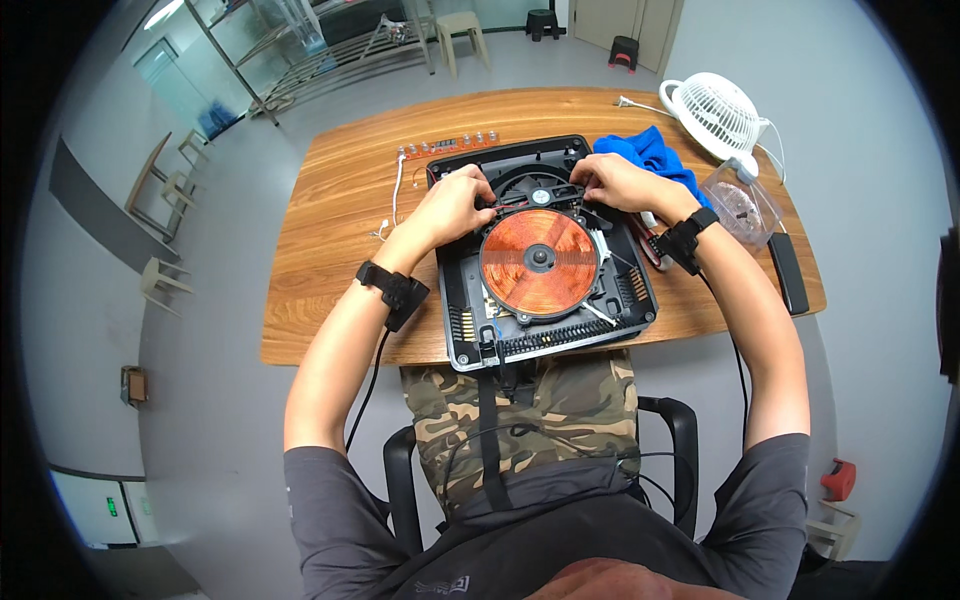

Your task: The person assembles a small electronic device on a wooden table. They place a fan onto a copper-colored circular component, wipe it with a blue cloth, and use a screwdriver to secure screws. The person also handles wires and adjusts internal parts of the device.

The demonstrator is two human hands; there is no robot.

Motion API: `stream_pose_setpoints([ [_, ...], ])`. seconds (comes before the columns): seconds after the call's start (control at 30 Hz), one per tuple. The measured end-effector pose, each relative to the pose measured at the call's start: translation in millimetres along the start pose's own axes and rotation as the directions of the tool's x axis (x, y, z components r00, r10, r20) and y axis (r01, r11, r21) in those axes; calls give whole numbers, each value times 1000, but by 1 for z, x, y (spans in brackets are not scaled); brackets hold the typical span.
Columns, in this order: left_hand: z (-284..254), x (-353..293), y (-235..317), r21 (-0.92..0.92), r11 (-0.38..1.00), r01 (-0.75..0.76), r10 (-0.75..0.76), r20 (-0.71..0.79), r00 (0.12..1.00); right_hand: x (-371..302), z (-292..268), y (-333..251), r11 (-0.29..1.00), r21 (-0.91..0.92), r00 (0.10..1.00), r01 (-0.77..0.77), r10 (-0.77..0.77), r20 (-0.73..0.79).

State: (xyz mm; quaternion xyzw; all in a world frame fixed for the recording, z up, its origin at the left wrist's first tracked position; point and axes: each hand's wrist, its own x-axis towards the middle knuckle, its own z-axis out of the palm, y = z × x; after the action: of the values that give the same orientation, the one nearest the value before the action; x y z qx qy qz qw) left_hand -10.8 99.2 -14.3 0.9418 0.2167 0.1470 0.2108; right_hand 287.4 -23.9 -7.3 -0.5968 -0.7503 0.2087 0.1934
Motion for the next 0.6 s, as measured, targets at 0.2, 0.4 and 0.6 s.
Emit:
stream_pose_setpoints([
  [0.2, 4, -1, 1, 106, 993, 43, -38, -49, 998, 1, 1, 2, 997, -48, 998, 68, -69, -13],
  [0.4, 14, 0, 5, 91, 995, 49, -39, -112, 993, -2, 3, 7, 998, 33, 998, 45, -44, -37],
  [0.6, 11, 2, 0, 78, 996, 48, -43, -58, 997, 0, 2, 4, 998, -31, 999, 48, -49, -23],
])
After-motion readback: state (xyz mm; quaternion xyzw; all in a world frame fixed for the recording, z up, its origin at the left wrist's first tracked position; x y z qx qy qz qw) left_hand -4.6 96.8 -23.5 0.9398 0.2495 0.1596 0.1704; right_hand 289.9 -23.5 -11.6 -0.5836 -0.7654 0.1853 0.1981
